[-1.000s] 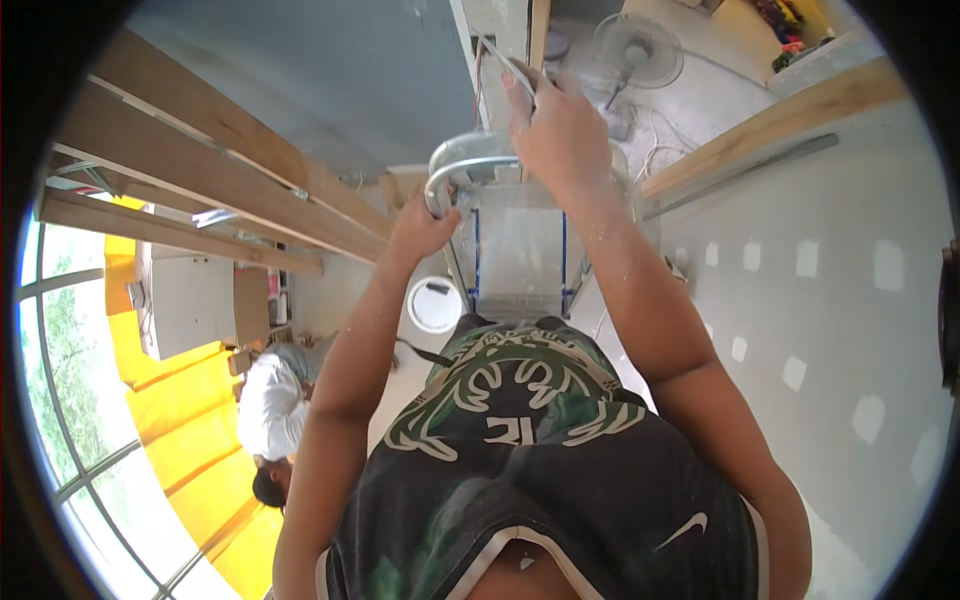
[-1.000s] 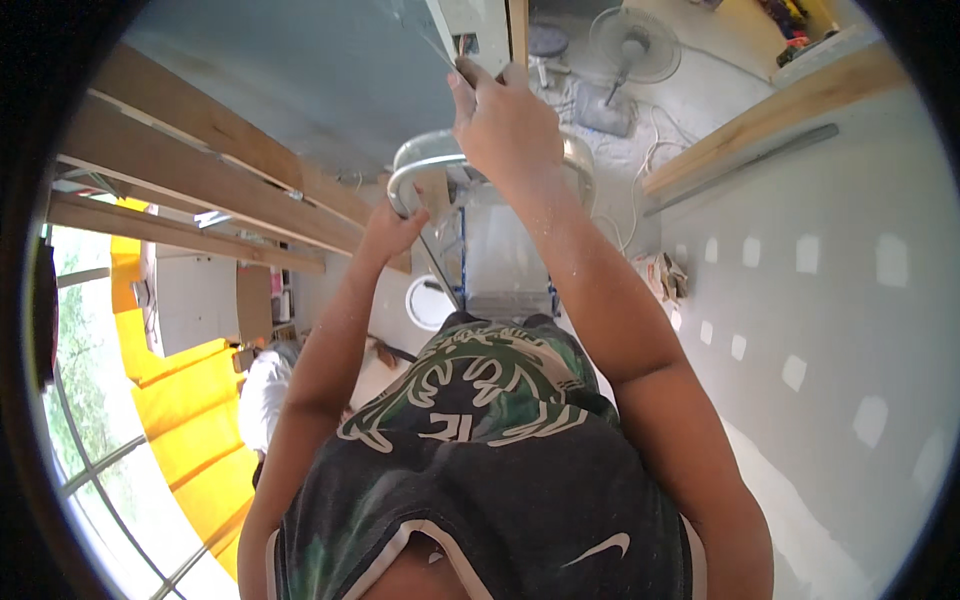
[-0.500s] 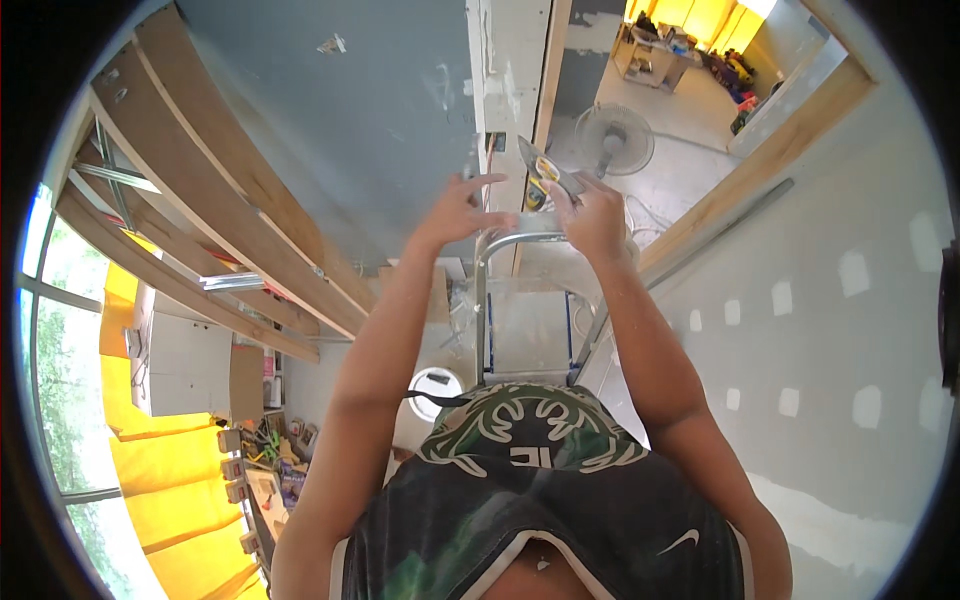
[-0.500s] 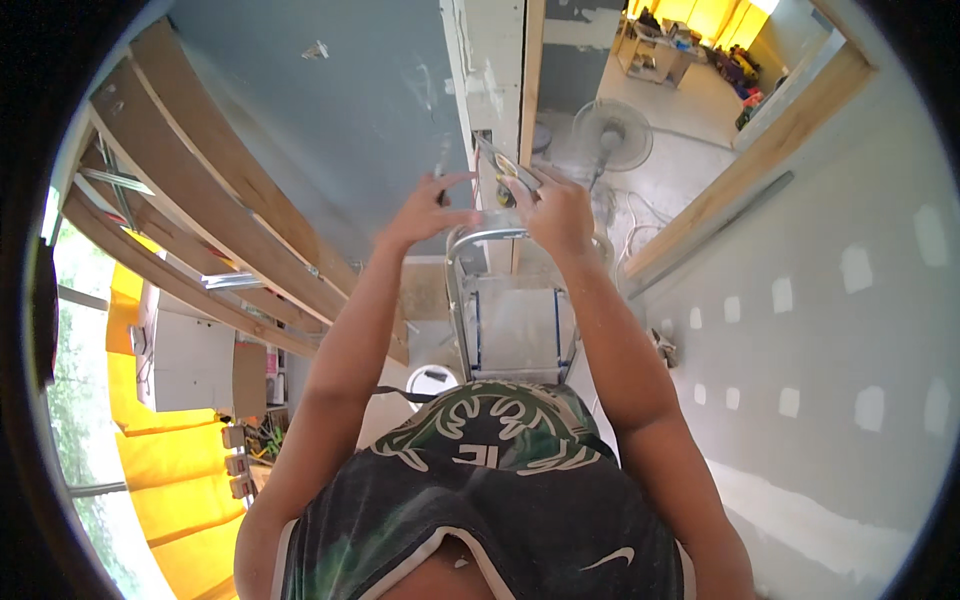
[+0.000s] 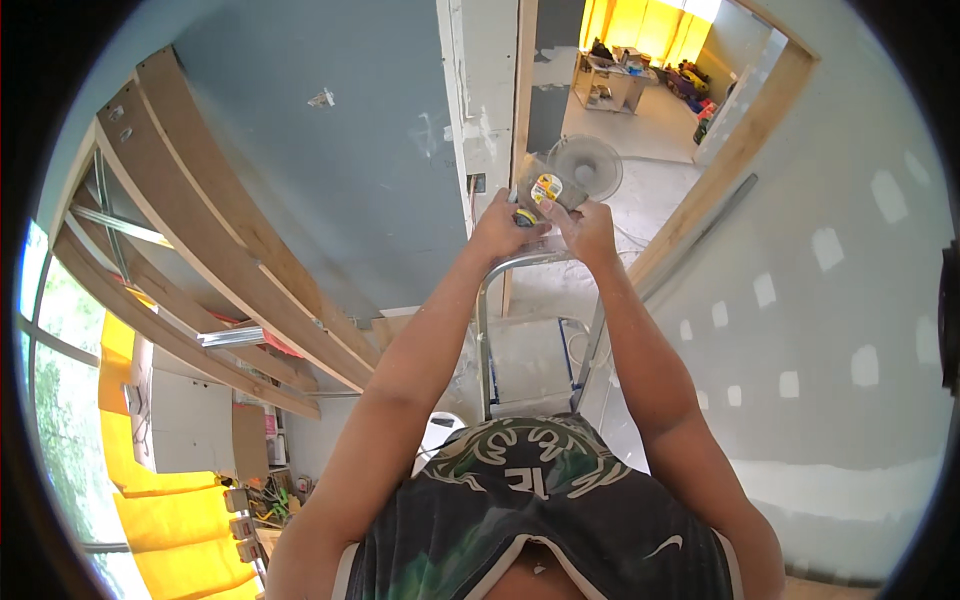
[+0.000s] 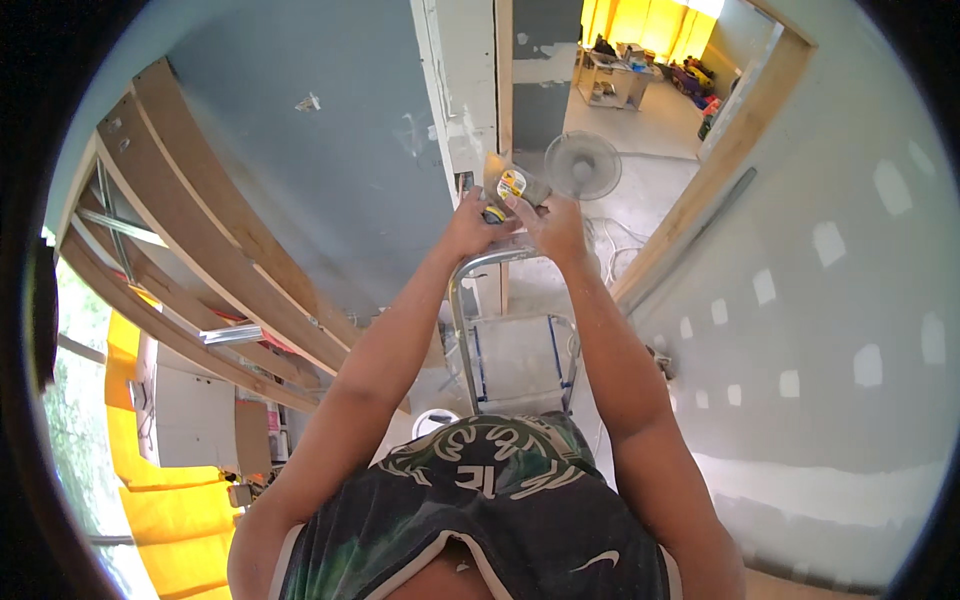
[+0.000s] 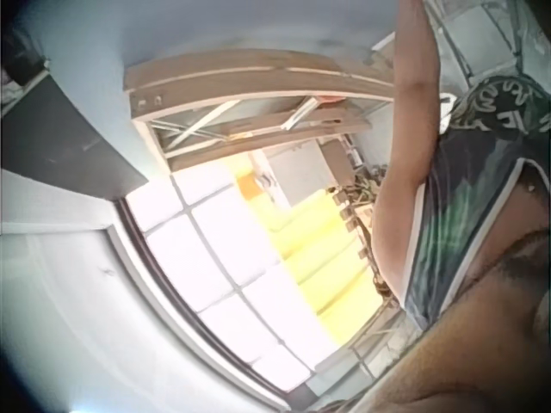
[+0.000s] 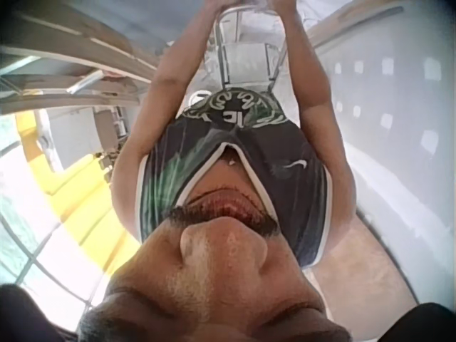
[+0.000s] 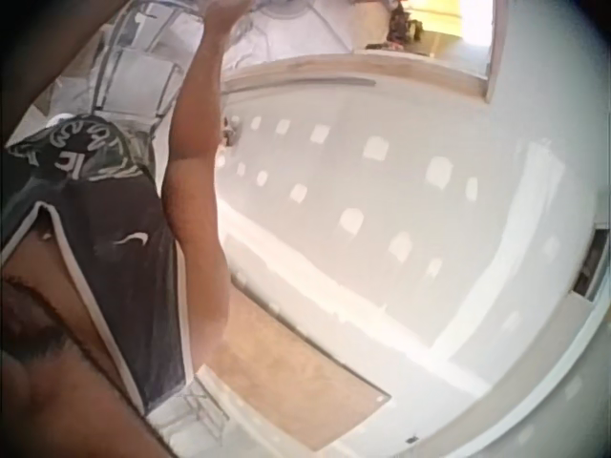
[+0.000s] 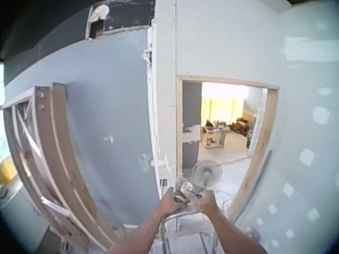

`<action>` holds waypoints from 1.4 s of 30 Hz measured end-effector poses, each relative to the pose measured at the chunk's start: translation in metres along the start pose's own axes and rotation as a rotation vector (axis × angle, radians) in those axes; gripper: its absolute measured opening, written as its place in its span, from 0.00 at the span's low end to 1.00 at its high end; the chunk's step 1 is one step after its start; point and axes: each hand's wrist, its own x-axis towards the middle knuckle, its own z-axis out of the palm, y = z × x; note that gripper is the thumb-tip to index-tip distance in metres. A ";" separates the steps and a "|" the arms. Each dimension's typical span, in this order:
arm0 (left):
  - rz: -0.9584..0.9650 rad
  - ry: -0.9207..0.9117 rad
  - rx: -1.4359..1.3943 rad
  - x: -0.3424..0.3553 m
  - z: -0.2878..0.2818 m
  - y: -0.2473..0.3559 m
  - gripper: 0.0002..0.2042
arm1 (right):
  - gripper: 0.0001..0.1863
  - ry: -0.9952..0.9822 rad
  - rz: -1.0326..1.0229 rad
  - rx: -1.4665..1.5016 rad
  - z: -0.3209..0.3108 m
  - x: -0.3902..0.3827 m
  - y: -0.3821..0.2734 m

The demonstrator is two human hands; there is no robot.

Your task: Apply drywall compound to wall seams and around an electrical box using a putty knife.

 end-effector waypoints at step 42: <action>-0.535 0.037 0.046 0.010 0.024 0.007 0.19 | 0.39 0.162 0.011 -0.148 -0.075 -0.089 0.154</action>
